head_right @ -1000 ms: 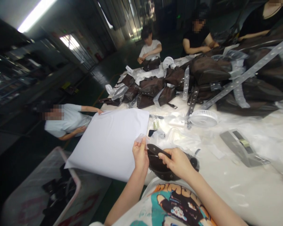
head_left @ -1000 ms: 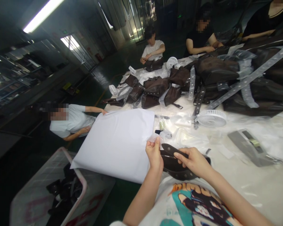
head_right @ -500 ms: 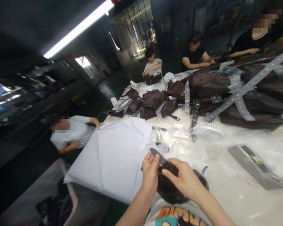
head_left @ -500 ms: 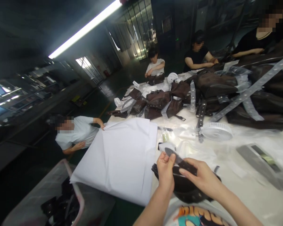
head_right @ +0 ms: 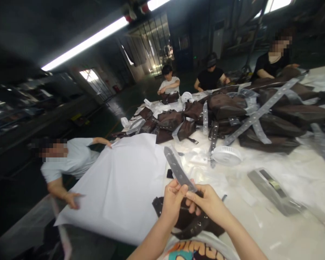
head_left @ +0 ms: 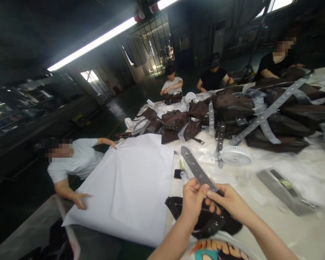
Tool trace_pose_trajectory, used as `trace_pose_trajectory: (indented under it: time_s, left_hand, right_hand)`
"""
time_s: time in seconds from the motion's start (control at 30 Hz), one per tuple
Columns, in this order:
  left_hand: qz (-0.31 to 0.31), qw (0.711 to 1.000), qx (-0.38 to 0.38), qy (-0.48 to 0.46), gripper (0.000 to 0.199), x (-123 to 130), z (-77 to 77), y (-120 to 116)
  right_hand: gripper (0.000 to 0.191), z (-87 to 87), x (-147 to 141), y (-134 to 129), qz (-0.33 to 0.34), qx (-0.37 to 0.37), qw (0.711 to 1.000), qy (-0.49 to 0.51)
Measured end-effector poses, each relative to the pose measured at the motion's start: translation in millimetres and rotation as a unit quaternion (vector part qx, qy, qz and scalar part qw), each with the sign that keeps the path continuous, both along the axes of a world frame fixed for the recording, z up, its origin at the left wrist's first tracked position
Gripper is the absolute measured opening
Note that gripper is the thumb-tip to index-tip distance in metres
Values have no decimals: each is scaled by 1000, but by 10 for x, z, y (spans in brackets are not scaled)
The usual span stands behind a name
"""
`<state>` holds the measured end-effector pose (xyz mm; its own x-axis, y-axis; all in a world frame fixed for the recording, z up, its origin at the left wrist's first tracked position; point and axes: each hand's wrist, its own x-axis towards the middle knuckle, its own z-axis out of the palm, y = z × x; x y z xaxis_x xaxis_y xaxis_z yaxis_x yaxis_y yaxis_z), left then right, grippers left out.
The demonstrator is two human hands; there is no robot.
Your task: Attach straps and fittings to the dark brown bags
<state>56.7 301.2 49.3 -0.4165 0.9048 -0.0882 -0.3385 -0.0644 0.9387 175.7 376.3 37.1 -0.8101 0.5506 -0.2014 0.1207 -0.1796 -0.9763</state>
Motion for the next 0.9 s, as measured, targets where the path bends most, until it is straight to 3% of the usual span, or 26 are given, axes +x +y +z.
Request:
trace_pose_trajectory:
  time_s: [0.1, 0.2, 0.3, 0.4, 0.47, 0.53, 0.67, 0.8, 0.9]
  left_hand:
    - [52, 999, 11, -3, 34, -186, -35, 95]
    - [127, 991, 37, -23, 33, -304, -80, 165]
    - [99, 995, 30, -7, 33, -226, -125, 133]
    - [-36, 999, 6, -6, 40, -74, -188, 37]
    - [-99, 995, -2, -2, 45, -35, -225, -15]
    - [-104, 994, -3, 40, 44, -65, -246, -40]
    - [-62, 992, 13, 106, 34, -226, -224, -40]
    - [-78, 995, 12, -61, 55, -398, -135, 5]
    - [-7, 985, -19, -172, 55, -442, -52, 81]
  right_hand:
    - [44, 18, 64, 45, -29, 112, 993, 22]
    - [38, -93, 126, 18, -73, 192, 978, -30]
    - [48, -163, 141, -38, -64, 95, 993, -19]
    - [53, -133, 112, -72, -29, -58, 997, 34]
    - [52, -105, 91, -75, -37, -88, 994, 49]
    - [51, -103, 89, -72, -63, -58, 994, 64]
    - [41, -156, 158, -96, -85, 98, 991, 32]
    - [37, -150, 206, -207, -96, 199, 975, -4]
    - [36, -101, 120, -304, -55, 207, 977, 8]
